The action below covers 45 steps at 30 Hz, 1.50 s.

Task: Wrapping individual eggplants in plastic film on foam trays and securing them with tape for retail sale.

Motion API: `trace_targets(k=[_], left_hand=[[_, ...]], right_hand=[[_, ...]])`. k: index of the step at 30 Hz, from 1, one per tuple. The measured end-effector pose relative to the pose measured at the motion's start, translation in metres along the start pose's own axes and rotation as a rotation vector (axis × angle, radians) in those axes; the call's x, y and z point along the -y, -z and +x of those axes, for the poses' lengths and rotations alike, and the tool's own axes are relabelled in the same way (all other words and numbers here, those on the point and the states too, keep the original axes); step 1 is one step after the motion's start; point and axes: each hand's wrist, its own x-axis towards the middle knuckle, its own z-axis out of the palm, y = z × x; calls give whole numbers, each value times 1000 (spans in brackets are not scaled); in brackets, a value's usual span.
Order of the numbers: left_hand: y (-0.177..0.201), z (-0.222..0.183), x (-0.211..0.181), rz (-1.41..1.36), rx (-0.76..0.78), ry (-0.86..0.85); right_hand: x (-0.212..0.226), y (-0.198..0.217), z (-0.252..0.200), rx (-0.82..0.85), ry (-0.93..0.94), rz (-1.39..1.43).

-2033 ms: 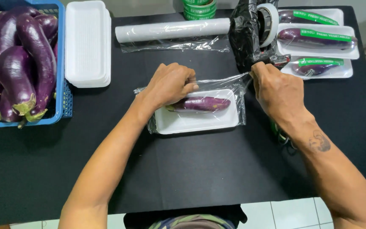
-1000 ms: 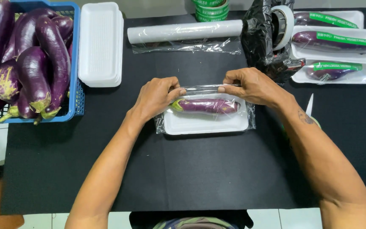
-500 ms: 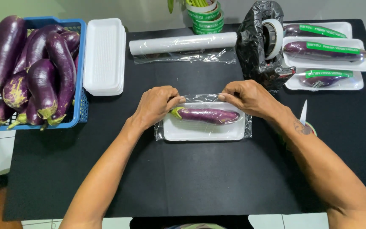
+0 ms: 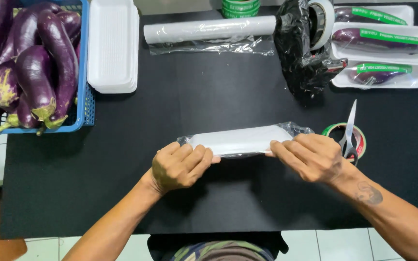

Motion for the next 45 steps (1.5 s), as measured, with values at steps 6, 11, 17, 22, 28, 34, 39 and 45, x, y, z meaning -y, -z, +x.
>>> trace_targets(k=[6,11,17,22,28,34,39,45], left_hand=[[6,-10,-12,-164,68,163],[12,-8,-13,-248,150,253],[14,-14,-18,-458,179,379],[12,-21,-21,-520,173,451],[11,-21,-22,-590,178,538],[5,-26,-24,-606,158,573],[5,-26,-23,-566,196,598],[8,-17,-10,-668,244,607]], right_hand=[[20,11,6,68,-80,20],[20,20,15,168,-102,85],[15,19,15,251,-132,217],[13,14,10,265,-141,267],[13,9,1,295,-264,311],[14,8,-1,322,-353,322],[14,8,-4,348,-310,230],[7,3,4,344,-266,303]])
